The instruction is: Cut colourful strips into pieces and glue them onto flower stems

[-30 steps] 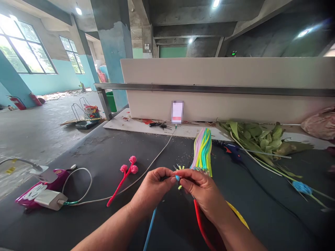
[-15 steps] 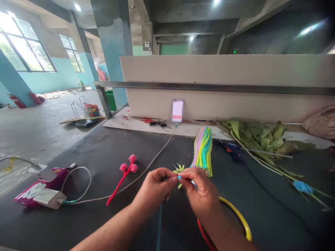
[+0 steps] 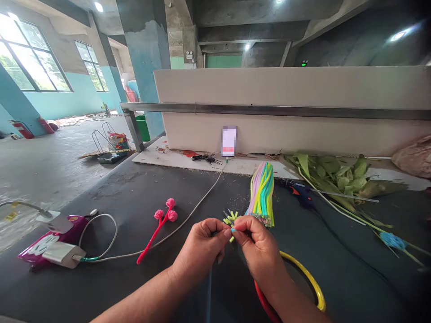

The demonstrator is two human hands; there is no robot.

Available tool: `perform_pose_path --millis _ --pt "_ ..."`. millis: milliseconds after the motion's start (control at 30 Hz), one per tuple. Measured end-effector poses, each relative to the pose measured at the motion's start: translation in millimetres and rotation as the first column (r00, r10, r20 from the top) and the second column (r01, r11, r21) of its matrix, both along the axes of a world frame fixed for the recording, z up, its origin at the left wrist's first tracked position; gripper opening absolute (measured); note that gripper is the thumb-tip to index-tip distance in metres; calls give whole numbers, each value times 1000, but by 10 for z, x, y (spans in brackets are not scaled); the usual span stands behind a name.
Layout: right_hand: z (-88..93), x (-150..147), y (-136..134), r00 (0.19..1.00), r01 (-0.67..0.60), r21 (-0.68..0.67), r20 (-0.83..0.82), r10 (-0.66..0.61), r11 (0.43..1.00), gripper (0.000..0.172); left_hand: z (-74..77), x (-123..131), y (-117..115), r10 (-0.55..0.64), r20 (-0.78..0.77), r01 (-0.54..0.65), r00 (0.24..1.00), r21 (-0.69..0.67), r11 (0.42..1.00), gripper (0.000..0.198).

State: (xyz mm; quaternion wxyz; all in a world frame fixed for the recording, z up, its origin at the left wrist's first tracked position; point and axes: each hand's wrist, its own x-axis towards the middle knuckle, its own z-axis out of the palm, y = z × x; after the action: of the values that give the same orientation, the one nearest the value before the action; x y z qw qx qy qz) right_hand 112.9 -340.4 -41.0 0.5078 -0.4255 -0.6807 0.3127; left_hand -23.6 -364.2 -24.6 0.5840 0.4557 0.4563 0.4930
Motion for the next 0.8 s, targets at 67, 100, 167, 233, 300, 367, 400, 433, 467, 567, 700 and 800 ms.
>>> perform_pose_path --millis 67,100,167,233,300,367,400,433,467,567,700,800 --pt "6 8 8 1000 4 1 5 -4 1000 10 -6 11 4 13 -13 -13 1000 -2 1000 25" --pt "15 14 18 1000 -1 -21 11 1 1000 11 -10 13 10 19 -22 -20 1000 -6 1000 25" --pt "43 30 47 999 -52 -129 -2 52 990 12 -18 6 29 26 -12 -27 1000 -20 999 25" --pt "76 44 75 988 -148 -265 -87 129 953 13 -23 -13 50 24 41 -23 999 -33 999 26" --pt "101 51 93 966 -225 -341 -197 165 913 21 -22 -35 66 18 102 -14 995 -37 999 27" --pt "113 49 96 955 -253 -344 -241 176 904 24 -16 -48 74 7 155 -3 988 -29 1000 27" --pt "114 45 94 956 -252 -328 -232 181 910 22 -13 -50 74 0 176 5 984 -26 1000 27" --pt "114 42 92 960 -244 -303 -208 186 921 19 -10 -47 74 -10 193 15 981 -25 1000 27" --pt "112 39 90 966 -232 -273 -180 188 934 16 -9 -43 74 -21 202 26 979 -24 999 27" --pt "106 40 94 981 -178 -179 -114 159 968 10 -19 -28 70 -55 203 58 978 -11 998 26" --pt "98 60 111 978 -181 -235 -141 151 955 13 -57 -28 62 -73 209 74 975 4 997 27" --pt "85 66 115 975 -187 -286 -172 141 940 15 -67 -29 50 -68 198 68 978 4 998 26"
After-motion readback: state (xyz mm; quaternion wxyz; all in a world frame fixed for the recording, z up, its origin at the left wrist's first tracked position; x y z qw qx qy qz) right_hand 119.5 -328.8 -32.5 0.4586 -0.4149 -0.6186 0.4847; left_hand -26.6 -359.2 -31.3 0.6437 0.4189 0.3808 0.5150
